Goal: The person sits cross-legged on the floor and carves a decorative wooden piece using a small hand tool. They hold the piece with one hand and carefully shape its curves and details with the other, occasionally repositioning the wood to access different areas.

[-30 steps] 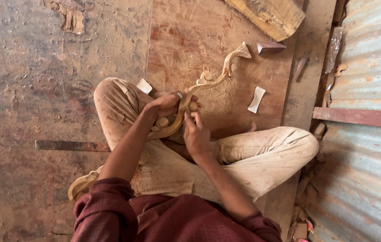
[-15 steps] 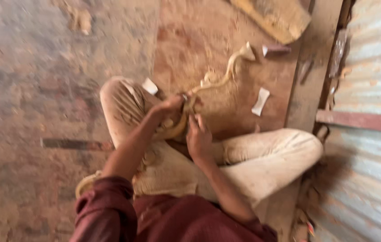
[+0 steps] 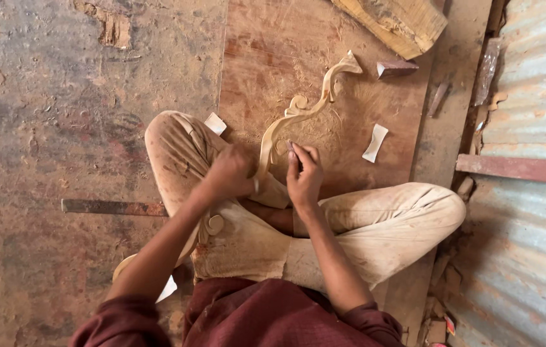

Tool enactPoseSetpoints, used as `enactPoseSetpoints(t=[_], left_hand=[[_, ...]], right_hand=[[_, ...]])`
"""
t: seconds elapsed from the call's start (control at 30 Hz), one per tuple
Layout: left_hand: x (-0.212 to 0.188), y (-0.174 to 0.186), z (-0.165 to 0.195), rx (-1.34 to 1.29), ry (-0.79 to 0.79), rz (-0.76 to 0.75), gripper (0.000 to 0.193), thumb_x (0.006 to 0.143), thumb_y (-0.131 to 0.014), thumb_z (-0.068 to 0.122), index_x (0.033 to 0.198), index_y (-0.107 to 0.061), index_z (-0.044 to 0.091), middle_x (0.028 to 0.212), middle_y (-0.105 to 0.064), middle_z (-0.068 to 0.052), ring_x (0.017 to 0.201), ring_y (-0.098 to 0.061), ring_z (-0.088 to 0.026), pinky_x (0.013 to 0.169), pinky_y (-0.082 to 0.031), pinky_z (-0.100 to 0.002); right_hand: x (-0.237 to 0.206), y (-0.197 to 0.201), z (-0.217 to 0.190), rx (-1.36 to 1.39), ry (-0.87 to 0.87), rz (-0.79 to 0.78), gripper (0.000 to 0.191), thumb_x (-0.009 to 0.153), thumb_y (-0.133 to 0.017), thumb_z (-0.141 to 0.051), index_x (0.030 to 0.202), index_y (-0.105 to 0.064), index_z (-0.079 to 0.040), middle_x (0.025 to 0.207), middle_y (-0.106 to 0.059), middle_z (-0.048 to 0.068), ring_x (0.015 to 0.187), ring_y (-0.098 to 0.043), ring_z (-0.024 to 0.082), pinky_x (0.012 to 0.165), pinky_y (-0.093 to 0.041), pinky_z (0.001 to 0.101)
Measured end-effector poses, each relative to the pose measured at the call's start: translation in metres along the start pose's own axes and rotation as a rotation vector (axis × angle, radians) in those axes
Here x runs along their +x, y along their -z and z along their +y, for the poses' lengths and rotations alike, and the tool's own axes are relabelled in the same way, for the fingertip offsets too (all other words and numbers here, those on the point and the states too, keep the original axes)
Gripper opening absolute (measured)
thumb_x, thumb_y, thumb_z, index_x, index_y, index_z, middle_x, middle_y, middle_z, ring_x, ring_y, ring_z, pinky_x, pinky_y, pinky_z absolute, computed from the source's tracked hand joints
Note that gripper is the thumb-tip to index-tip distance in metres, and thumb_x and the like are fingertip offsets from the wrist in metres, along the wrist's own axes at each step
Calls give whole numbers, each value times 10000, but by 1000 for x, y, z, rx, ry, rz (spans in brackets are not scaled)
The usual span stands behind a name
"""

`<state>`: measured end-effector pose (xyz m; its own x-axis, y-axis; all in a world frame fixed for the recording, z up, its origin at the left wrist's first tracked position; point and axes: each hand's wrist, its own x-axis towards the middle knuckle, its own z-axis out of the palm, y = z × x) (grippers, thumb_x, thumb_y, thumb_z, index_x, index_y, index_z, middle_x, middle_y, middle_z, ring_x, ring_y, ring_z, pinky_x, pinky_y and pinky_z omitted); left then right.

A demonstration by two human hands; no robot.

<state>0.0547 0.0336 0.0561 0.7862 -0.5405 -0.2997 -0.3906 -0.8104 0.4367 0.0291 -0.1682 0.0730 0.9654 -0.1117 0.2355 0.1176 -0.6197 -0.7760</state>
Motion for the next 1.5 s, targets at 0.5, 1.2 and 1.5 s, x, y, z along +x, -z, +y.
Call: enactPoseSetpoints(t=[0.5, 1.2, 1.5], left_hand=[[-2, -6, 47, 42, 166, 123, 389, 967, -593, 380, 992, -601, -8, 718, -687, -147, 713, -694, -317, 806, -501, -430], [5, -41, 34, -150, 217, 321, 442, 815, -709, 400, 1005, -617, 12, 754, -723, -213, 733, -696, -396, 788, -518, -504], [6, -29, 37, -278, 283, 135, 413, 902, -667, 409, 1000, -625, 10, 794, -711, -231, 743, -697, -403, 756, -514, -508]], right_hand=[[41, -15, 37, -282, 170, -160, 337, 974, -663, -30, 1299, -726, -96, 1055, -628, 94, 765, -673, 187, 586, -557, 298], [34, -20, 35, -349, 215, -424, 233, 1064, -567, -172, 1242, -715, -148, 1019, -628, 73, 899, -661, 282, 688, -559, 418], [41, -22, 30, -328, 224, -488, 235, 1034, -562, -175, 1190, -738, -179, 941, -622, 58, 782, -658, 257, 604, -556, 399]])
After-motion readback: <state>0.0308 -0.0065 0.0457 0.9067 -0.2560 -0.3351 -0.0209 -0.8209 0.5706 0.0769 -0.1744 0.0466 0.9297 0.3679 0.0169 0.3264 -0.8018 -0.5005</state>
